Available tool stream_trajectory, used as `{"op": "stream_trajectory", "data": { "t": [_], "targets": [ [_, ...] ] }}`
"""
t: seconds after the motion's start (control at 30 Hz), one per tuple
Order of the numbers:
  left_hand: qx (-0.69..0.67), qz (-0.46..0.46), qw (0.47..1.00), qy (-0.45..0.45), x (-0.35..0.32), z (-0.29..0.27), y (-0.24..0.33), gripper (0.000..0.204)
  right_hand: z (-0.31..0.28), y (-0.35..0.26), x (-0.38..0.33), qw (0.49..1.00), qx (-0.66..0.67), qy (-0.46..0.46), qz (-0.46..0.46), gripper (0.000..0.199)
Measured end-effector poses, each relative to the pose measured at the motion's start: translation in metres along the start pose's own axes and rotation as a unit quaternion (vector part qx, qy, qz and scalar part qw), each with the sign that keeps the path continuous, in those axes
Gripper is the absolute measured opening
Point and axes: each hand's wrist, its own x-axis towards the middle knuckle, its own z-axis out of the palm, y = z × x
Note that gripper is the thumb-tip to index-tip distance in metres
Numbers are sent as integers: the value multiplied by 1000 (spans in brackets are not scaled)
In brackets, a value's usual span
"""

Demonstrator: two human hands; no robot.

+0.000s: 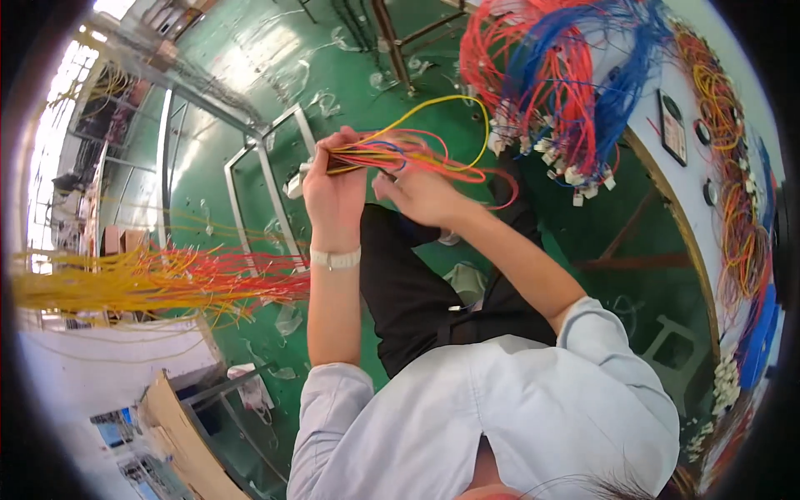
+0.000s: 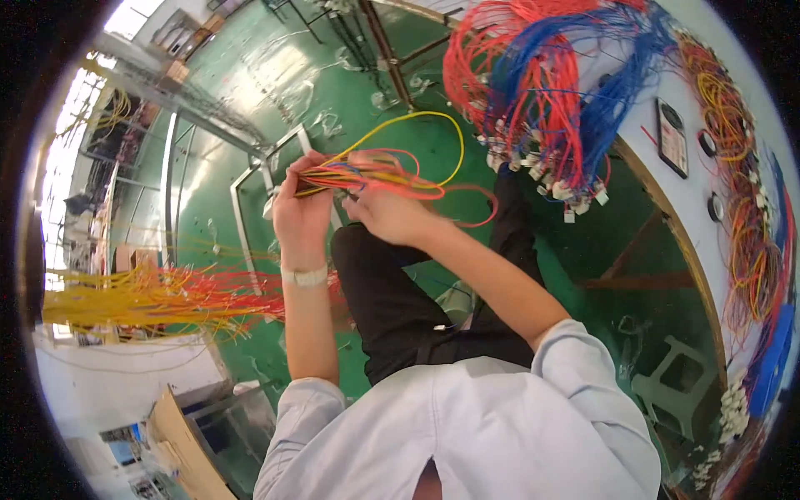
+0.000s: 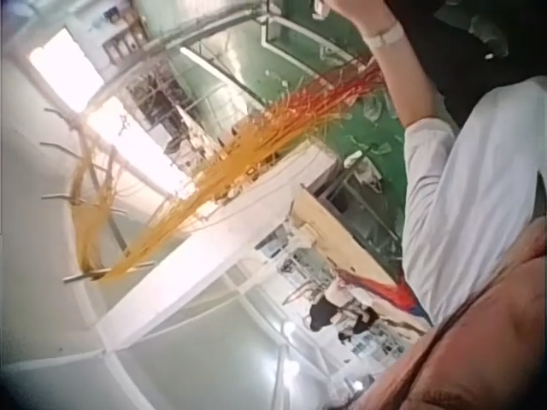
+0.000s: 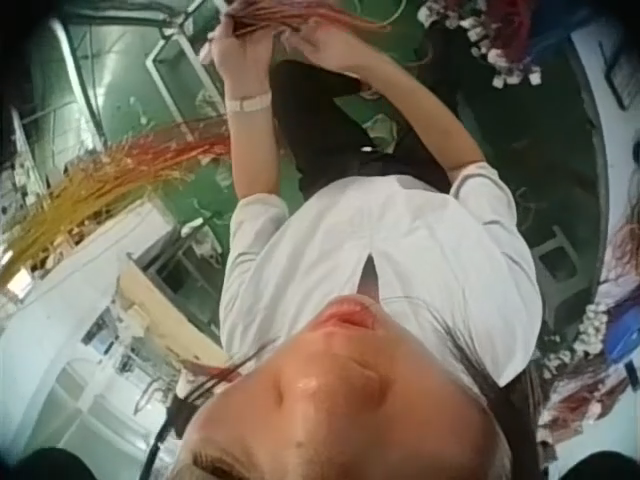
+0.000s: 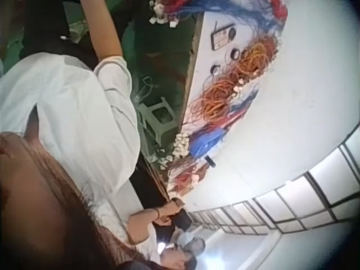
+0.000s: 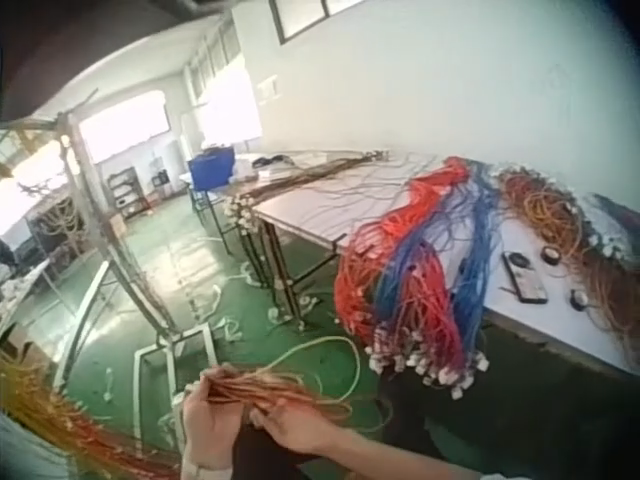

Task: Organizing, bundling, and applying tape to multi-colored electrical wire harnesses on a factory production floor.

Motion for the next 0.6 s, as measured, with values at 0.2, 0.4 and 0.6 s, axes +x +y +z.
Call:
{"op": "stream_trajectory", "data": {
  "t": [0.2,0.4,0.6],
  "targets": [
    [120,-132,979,103,-41,30,-12,23,-40,16,7,964,-42,248,-81,93],
    [75,-146,986,25,-25,30,-17,23,-28,27,-23,965,-154,187,-102,53],
    [106,-105,986,78,8,7,-31,23,-13,10,-50,976,-93,134,-141,24]
  ]
}}
